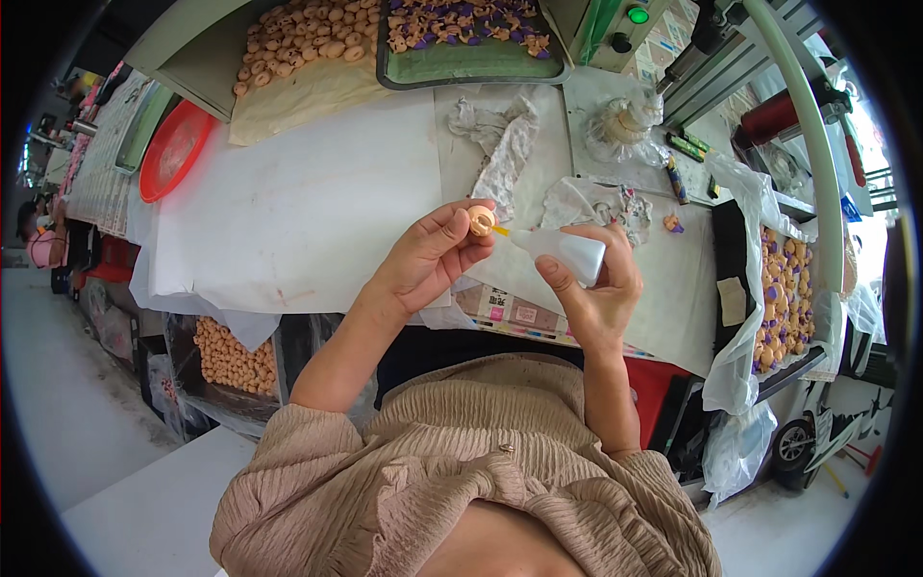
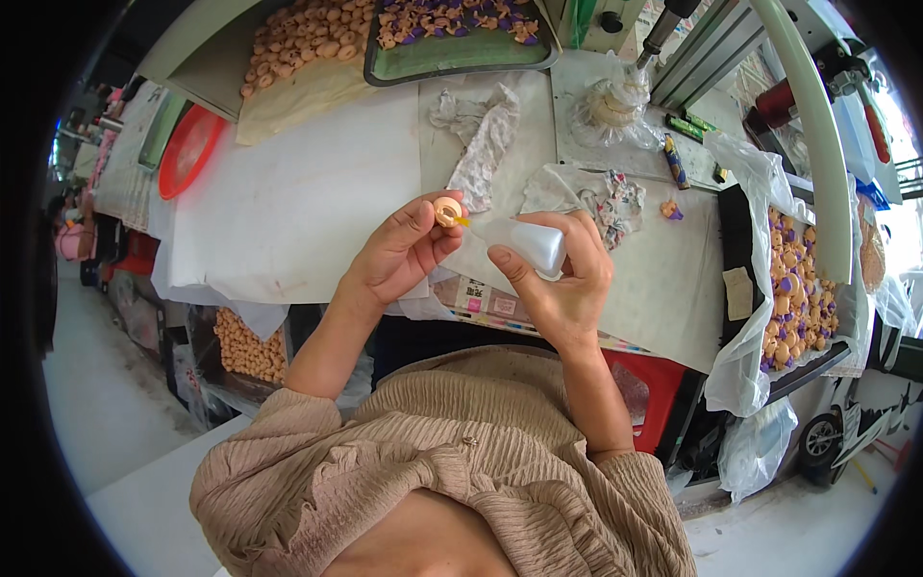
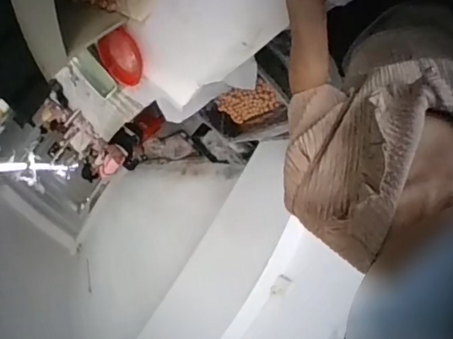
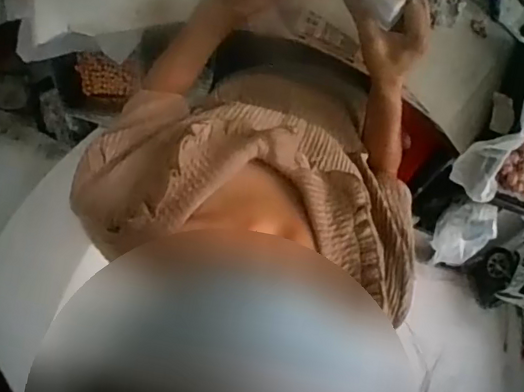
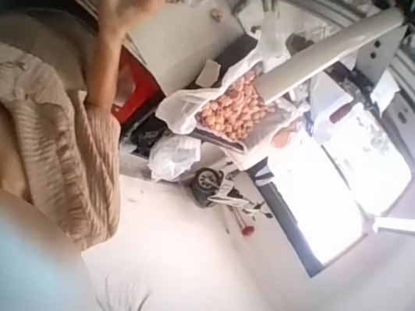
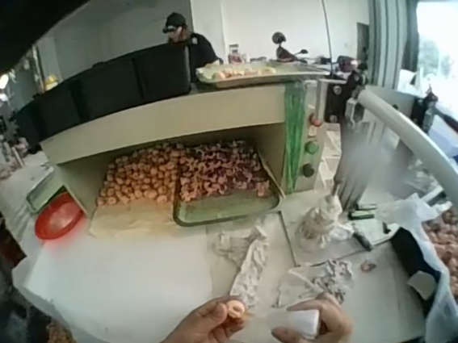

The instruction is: Assembling small plastic doll figurines by applying glue to the necks and attaching the heads.

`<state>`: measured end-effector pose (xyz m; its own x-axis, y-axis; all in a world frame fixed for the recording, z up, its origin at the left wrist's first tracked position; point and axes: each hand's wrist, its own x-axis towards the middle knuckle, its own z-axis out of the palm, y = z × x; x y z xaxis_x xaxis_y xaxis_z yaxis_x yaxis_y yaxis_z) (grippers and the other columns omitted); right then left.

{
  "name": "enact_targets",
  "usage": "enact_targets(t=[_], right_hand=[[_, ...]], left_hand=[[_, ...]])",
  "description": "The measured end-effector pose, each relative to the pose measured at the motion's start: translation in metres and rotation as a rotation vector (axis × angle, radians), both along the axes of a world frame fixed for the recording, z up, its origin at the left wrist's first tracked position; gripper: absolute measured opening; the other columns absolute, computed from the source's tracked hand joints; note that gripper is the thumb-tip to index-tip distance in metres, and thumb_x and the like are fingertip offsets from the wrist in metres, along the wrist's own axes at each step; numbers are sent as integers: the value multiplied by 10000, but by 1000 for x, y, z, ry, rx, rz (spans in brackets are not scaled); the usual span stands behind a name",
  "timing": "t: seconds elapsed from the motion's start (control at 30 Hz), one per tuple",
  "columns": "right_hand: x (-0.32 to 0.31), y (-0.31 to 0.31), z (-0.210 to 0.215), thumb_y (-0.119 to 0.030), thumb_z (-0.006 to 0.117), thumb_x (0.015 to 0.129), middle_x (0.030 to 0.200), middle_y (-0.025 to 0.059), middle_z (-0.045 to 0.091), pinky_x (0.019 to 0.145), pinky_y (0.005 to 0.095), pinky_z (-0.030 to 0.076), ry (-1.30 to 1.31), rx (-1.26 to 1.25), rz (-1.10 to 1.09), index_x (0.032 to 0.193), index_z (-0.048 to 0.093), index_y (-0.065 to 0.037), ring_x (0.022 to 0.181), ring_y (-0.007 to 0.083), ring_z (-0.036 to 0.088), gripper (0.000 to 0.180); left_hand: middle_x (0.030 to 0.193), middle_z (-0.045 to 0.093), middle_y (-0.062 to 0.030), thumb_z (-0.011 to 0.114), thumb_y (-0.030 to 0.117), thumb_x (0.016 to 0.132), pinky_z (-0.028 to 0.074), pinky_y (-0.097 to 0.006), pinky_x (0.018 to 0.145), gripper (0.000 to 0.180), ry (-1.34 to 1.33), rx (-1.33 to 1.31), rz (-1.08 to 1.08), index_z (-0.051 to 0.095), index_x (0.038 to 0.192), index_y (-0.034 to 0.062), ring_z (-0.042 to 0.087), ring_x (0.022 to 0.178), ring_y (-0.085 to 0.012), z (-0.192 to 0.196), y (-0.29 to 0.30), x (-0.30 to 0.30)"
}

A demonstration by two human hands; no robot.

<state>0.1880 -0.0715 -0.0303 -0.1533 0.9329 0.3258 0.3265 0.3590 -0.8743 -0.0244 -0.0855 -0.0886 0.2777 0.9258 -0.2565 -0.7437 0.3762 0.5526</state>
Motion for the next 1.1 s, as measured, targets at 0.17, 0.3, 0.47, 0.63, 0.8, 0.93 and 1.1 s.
enact_targets(t=[0.17, 0.3, 0.47, 0.63, 0.8, 0.93, 1.1], right_hand=[[-1, -1, 1, -170, 835, 714, 868, 48, 601, 784, 277, 424, 0, -22, -3, 930, 649, -6, 778, 134, 555, 328], [1, -2, 0, -175, 834, 715, 875, 49, 605, 776, 279, 429, 42, -69, -20, 930, 650, -4, 793, 137, 560, 330], [4, 0, -1, -178, 831, 720, 899, 54, 601, 719, 270, 443, -31, -24, 12, 939, 648, -2, 795, 132, 560, 335], [6, -1, -5, -172, 829, 722, 894, 51, 595, 672, 253, 440, 14, -18, 9, 946, 645, -1, 776, 126, 554, 337], [11, -1, -10, -186, 824, 736, 878, 28, 583, 667, 239, 438, 64, 1, -44, 939, 635, -2, 773, 113, 551, 333], [5, 0, -12, -195, 816, 750, 885, 21, 582, 679, 237, 447, 189, -64, -81, 962, 613, -6, 777, 102, 552, 348], [-6, 17, -30, -165, 774, 796, 899, 30, 594, 743, 241, 459, 157, -122, -47, 994, 583, -12, 828, 107, 559, 314]], left_hand=[[1110, 608, -76, 554, 266, 955, 524, -273, 901, 422, -1, -2, -1, 517, 1274, -9, 618, 950, -130, 0, 0, -1], [1112, 608, -78, 553, 263, 956, 521, -272, 906, 420, -13, 2, -7, 518, 1273, -11, 616, 951, -130, -1, 0, 0], [1109, 608, -77, 553, 266, 956, 519, -271, 909, 423, -12, 4, -9, 516, 1274, -12, 614, 950, -128, -1, 0, 1], [1104, 611, -73, 544, 273, 962, 521, -267, 903, 417, -10, 19, -14, 522, 1267, -12, 612, 938, -118, -2, 0, 0], [1104, 614, -71, 547, 277, 960, 524, -263, 895, 415, -41, 9, -17, 526, 1262, -7, 616, 937, -116, -3, 1, 0], [1111, 616, -67, 558, 276, 954, 517, -264, 908, 405, -61, 32, -16, 533, 1259, 10, 617, 957, -117, 6, 0, -4], [1140, 612, -61, 599, 215, 931, 496, -278, 946, 375, 6, 109, 30, 543, 1257, 38, 611, 1001, -136, 22, -3, -13]])
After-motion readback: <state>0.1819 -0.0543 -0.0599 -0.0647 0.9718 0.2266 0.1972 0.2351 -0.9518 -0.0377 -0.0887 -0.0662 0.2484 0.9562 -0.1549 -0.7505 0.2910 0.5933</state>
